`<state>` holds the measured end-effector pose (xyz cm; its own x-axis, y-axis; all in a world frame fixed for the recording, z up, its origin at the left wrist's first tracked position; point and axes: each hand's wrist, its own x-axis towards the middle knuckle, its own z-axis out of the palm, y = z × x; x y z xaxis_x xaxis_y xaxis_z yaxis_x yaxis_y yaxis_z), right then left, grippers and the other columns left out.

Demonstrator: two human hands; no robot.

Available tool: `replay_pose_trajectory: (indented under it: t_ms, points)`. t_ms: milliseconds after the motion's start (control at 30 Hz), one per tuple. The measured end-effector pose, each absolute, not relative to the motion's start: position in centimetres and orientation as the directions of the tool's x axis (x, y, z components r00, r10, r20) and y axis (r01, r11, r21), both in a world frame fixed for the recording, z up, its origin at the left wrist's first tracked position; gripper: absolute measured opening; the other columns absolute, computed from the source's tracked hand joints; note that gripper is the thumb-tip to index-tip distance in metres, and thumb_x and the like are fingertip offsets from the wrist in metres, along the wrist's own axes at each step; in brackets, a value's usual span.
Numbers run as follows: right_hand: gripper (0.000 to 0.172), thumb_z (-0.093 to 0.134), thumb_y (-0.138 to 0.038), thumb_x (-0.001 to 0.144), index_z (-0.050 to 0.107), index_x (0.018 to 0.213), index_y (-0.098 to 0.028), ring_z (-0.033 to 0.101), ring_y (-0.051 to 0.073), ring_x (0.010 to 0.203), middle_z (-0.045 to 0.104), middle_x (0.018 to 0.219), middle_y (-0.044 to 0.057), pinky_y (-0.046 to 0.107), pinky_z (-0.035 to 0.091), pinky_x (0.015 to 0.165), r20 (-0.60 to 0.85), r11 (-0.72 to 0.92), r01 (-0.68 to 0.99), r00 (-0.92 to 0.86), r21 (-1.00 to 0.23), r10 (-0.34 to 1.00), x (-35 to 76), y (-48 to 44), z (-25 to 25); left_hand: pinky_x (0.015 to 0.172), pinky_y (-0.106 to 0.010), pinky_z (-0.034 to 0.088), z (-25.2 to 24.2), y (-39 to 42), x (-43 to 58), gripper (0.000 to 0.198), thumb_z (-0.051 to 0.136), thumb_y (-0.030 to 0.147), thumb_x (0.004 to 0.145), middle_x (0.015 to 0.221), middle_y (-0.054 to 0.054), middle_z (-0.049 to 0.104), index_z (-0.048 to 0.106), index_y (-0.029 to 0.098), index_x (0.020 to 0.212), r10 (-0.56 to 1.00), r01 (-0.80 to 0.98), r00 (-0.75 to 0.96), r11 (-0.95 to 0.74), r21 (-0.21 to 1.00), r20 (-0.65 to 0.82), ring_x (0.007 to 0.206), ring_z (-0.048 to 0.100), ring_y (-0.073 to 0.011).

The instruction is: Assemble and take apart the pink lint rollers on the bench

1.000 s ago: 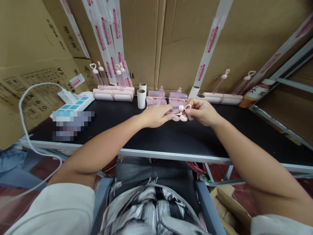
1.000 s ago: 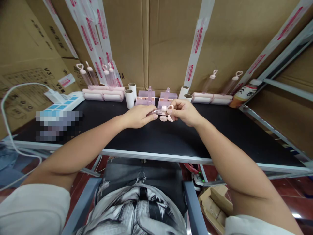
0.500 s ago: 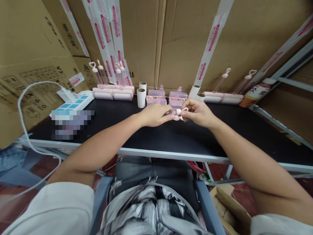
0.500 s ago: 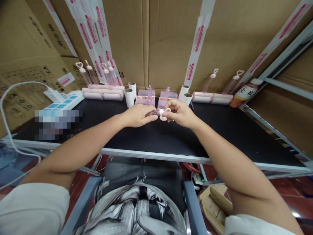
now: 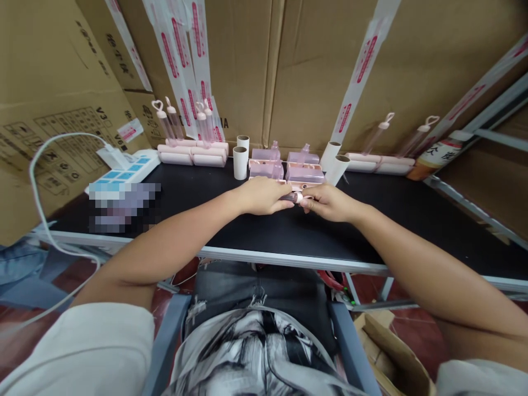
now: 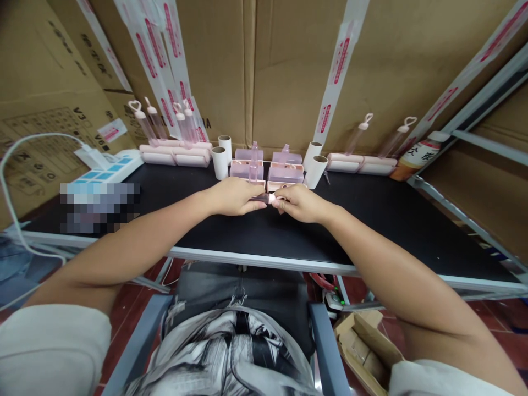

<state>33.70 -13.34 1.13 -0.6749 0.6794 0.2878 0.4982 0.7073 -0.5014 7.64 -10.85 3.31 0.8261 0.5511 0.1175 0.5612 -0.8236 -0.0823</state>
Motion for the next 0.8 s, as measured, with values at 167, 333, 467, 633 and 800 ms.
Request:
replay_pose_trajectory:
  t_ms: [167, 333, 467, 633, 800]
  points:
    - [0.046, 0.048, -0.051, 0.115, 0.056, 0.079, -0.023, 0.055, 0.017, 0.062, 0.064, 0.068, 0.003, 0.032, 0.04, 0.067, 0.297, 0.801, 0.476, -0.755, -0.365, 0.584, 34.1, -12.8, 0.5, 0.085, -0.038, 0.055, 3.7, -11.7, 7.8, 0.044, 0.05, 0.053, 0.112, 0.126, -0.013, 0.083, 0.072, 0.021, 0.133, 0.55, 0.553, 0.833, -0.827, -0.099, 0.059, 0.11, 0.081, -0.0318]
    - [0.041, 0.048, -0.046, 0.115, 0.053, 0.08, -0.024, 0.048, 0.016, 0.059, 0.055, 0.067, -0.001, 0.032, 0.035, 0.064, 0.299, 0.83, 0.456, -0.783, -0.322, 0.546, 34.1, -12.6, -0.3, 0.084, -0.041, 0.057, 3.2, -11.6, 8.0, 0.043, 0.051, 0.05, 0.112, 0.121, -0.016, 0.083, 0.072, 0.02, 0.134, 0.528, 0.527, 0.849, -0.843, -0.11, 0.02, 0.109, 0.081, -0.0349]
    - [0.049, 0.05, -0.054, 0.113, 0.051, 0.075, -0.024, 0.047, 0.016, 0.058, 0.054, 0.063, -0.001, 0.032, 0.035, 0.063, 0.319, 0.79, 0.464, -0.738, -0.401, 0.595, 33.9, -12.6, -0.6, 0.085, -0.041, 0.057, 2.5, -11.3, 8.2, 0.047, 0.048, 0.052, 0.113, 0.123, -0.017, 0.083, 0.071, 0.018, 0.137, 0.547, 0.547, 0.837, -0.831, -0.105, 0.025, 0.112, 0.081, -0.0363]
    - [0.063, 0.054, -0.076, 0.106, 0.059, 0.075, -0.022, 0.05, 0.015, 0.056, 0.06, 0.06, 0.001, 0.031, 0.038, 0.061, 0.237, 0.639, 0.481, -0.656, -0.6, 0.717, 33.4, -12.8, -0.4, 0.086, -0.041, 0.057, 2.2, -11.2, 8.3, 0.049, 0.047, 0.054, 0.113, 0.122, -0.016, 0.084, 0.07, 0.018, 0.137, 0.578, 0.581, 0.814, -0.808, -0.092, 0.064, 0.113, 0.081, -0.0351]
    - [0.075, 0.069, -0.096, 0.081, 0.06, 0.075, -0.022, 0.031, 0.009, 0.041, 0.049, 0.051, -0.004, 0.027, 0.022, 0.044, -0.122, 0.166, 0.453, -0.541, -0.876, 0.832, 32.8, -12.9, -0.2, 0.085, -0.042, 0.057, 2.1, -11.4, 8.6, 0.05, 0.046, 0.052, 0.114, 0.12, -0.018, 0.083, 0.07, 0.016, 0.138, 0.585, 0.587, 0.809, -0.795, -0.149, 0.065, 0.111, 0.081, -0.0365]
